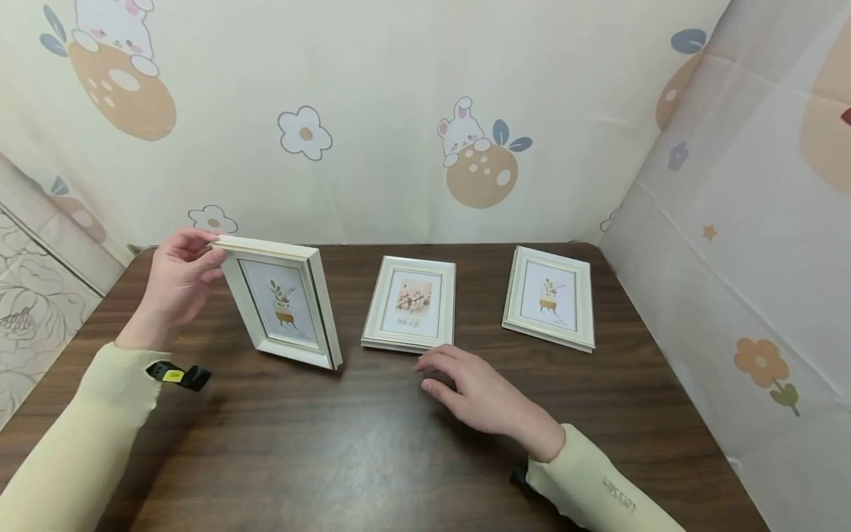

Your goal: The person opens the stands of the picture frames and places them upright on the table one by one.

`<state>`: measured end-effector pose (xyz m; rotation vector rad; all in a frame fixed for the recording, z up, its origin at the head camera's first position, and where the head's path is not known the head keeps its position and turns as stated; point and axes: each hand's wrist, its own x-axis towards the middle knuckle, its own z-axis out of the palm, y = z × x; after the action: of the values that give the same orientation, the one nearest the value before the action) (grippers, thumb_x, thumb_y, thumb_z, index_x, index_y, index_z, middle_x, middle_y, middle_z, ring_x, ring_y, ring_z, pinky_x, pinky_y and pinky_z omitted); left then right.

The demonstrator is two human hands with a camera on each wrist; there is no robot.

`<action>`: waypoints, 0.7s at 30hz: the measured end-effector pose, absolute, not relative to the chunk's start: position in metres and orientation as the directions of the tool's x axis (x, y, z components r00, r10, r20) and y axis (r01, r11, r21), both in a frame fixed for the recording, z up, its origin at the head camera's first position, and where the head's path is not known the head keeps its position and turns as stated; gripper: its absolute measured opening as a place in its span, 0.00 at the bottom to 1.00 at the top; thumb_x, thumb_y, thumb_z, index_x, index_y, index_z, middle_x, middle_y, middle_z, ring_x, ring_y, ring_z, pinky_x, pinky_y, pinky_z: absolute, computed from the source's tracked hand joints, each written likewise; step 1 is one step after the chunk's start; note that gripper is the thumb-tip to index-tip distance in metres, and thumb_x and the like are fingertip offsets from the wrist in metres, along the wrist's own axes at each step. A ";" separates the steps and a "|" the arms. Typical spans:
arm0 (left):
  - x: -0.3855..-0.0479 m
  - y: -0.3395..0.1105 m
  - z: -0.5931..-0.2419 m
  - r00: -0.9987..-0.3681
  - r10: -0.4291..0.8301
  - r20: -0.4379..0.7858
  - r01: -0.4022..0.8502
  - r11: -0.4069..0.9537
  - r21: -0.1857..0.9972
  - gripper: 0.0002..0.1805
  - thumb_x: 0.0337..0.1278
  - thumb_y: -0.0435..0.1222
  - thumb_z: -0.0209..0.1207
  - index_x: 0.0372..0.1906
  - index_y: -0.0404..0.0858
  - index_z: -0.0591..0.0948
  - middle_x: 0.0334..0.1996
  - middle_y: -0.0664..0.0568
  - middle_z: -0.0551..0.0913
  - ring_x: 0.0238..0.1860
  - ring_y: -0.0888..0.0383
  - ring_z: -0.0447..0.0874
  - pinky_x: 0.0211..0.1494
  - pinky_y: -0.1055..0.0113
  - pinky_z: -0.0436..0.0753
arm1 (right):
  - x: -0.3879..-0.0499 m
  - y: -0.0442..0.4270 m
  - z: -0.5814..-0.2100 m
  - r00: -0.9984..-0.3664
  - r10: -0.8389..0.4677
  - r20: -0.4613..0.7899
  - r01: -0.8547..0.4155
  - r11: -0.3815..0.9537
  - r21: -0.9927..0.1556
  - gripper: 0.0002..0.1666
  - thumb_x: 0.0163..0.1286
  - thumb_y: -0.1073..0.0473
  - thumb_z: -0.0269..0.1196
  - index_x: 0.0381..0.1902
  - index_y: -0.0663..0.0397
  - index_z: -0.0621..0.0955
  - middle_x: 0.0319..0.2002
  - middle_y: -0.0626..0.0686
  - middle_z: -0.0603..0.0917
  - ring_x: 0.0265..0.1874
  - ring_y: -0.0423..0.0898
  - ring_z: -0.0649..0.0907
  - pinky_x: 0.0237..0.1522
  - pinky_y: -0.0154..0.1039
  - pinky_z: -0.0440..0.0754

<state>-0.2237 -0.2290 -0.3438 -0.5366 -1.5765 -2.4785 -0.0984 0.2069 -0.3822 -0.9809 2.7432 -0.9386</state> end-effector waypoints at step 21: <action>-0.241 -0.206 -0.349 -0.810 0.302 0.502 0.190 -0.675 0.713 0.07 0.60 0.21 0.59 0.41 0.32 0.81 0.46 0.43 0.84 0.46 0.54 0.83 0.42 0.66 0.84 | -0.122 0.173 -0.360 -0.748 -0.624 0.229 -0.605 0.498 -0.621 0.13 0.75 0.54 0.60 0.55 0.46 0.81 0.55 0.41 0.79 0.47 0.41 0.81 0.47 0.43 0.82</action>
<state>-0.2405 -0.2057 -0.3490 -0.9827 -1.2890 -2.7670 -0.1221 0.1730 -0.3604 -1.1063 2.6970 -1.1007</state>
